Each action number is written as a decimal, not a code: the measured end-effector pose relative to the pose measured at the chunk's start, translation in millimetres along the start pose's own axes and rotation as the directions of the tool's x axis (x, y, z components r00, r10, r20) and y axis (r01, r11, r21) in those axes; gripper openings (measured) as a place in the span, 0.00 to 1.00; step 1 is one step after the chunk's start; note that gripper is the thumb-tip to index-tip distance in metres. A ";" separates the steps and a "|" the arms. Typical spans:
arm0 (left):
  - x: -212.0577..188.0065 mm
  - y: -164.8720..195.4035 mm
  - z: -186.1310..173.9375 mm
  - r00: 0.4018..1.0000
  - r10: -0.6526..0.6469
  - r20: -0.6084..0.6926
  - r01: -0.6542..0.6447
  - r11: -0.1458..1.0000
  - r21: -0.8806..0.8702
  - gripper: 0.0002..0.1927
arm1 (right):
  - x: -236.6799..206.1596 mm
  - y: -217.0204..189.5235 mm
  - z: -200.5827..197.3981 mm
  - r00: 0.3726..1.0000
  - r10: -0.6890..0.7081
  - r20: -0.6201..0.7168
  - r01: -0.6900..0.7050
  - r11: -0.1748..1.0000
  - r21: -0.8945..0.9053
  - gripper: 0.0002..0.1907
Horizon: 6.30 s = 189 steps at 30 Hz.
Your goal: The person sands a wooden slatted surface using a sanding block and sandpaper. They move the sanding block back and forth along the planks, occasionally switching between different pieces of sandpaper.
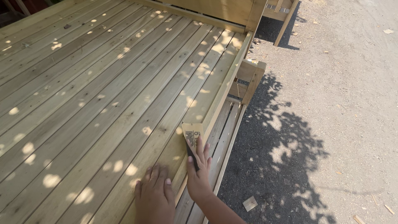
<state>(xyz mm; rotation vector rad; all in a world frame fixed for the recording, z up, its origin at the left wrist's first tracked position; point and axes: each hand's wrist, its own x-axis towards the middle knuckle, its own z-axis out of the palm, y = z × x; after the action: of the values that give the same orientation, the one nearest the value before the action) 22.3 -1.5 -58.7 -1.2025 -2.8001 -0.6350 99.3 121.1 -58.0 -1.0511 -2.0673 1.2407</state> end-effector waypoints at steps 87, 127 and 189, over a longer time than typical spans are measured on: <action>528.3 238.8 203.1 0.944 0.299 -0.141 -0.286 0.952 0.106 0.29 | 472.3 226.6 -84.6 0.864 0.500 0.057 -0.308 0.435 0.846 0.43; 434.4 178.1 149.9 0.993 0.104 -0.052 -0.105 0.994 -0.022 0.25 | 366.5 91.9 -117.4 0.894 -0.444 0.065 0.407 0.742 -0.533 0.27; 261.4 64.1 75.8 0.957 0.234 -0.171 -0.250 0.965 -0.082 0.23 | 141.2 57.5 37.9 0.908 -0.244 -0.341 0.230 0.970 -0.079 0.33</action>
<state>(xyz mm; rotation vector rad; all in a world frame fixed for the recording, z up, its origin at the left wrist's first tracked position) -106.1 247.0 -57.4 -1.4147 -2.4644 -0.8232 10.9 234.2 -121.9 -0.9250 -1.8799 0.8295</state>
